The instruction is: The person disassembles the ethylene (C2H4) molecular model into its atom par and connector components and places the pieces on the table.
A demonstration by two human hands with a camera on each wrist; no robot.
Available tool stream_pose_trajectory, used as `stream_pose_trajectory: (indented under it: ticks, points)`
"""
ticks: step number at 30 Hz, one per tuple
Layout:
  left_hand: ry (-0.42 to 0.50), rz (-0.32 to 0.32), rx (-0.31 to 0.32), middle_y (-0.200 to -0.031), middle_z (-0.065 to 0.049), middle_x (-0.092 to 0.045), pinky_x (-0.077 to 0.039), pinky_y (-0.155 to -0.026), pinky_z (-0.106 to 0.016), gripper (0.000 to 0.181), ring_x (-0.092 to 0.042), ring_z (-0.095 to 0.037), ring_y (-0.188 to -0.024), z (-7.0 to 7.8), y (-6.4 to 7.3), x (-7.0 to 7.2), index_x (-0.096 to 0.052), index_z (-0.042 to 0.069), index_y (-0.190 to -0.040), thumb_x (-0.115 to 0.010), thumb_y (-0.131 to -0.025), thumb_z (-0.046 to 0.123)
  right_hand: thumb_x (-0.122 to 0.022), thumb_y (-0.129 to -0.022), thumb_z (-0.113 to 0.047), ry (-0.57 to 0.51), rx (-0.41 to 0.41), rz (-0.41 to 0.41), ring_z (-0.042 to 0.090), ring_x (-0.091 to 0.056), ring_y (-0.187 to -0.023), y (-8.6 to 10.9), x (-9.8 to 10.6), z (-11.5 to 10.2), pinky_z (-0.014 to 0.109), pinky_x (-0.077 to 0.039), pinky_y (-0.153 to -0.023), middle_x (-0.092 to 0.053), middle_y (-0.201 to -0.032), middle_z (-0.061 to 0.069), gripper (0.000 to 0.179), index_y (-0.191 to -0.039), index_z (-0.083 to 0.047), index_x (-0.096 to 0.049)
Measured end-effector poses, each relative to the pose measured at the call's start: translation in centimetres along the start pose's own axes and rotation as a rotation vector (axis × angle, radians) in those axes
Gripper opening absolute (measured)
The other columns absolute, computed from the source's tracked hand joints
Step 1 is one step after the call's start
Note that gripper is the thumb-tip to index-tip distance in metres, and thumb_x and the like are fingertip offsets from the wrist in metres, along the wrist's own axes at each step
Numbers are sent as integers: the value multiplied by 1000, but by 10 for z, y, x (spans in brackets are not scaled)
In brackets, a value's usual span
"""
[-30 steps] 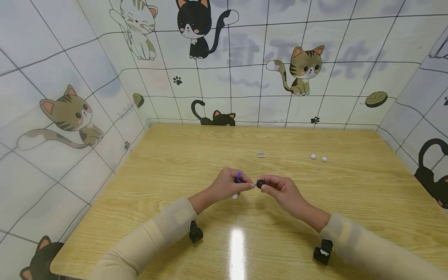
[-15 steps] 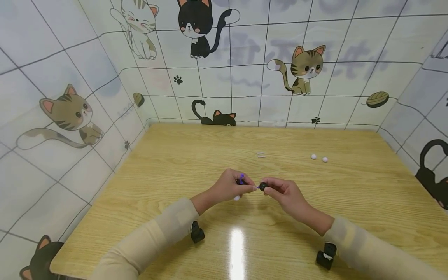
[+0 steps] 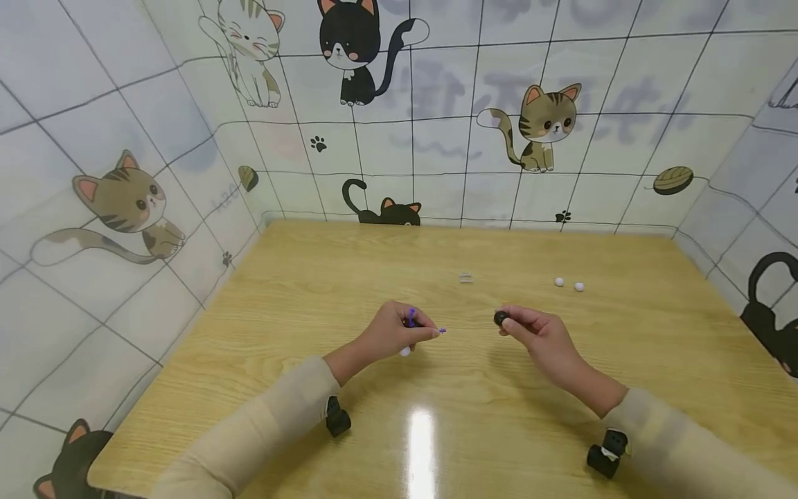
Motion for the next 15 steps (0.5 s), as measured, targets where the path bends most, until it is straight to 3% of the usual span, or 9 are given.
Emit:
stream_pose_trajectory:
  ticks: [2, 9, 15]
  points:
    - [1, -14, 7, -80, -14, -69, -42, -46, -23, 11, -51, -14, -46, -1, 0, 1, -75, -1, -86, -73, -89, 10, -57, -100, -10, 37, -10, -2, 10, -64, -95, 1, 9, 0, 18, -49, -86, -67, -108, -4, 37, -126, 15, -55]
    - [9, -22, 6, -82, -11, -70, -45, -48, -24, 13, -53, -13, -50, -6, -3, 1, -75, 1, -88, -73, -89, 14, -61, -98, -15, 246, -75, 14, -2, -62, -94, 2, 35, 6, 24, -52, -83, -61, -121, 24, 39, -128, 8, -58]
    - [18, -18, -7, -80, -4, -68, -46, -48, -23, 10, -54, -14, -52, -8, -5, -1, -74, 0, -91, -71, -90, 9, -62, -98, -22, 414, -111, 54, -8, -59, -89, -5, 62, 12, 30, -55, -78, -64, -117, 23, 41, -127, 7, -59]
Point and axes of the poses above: each hand's wrist, its own y-axis away from the middle knuckle, its own x-axis out of the back of the hand, z = x × y, the point moved 4 cm from there along -y, towards the middle knuckle
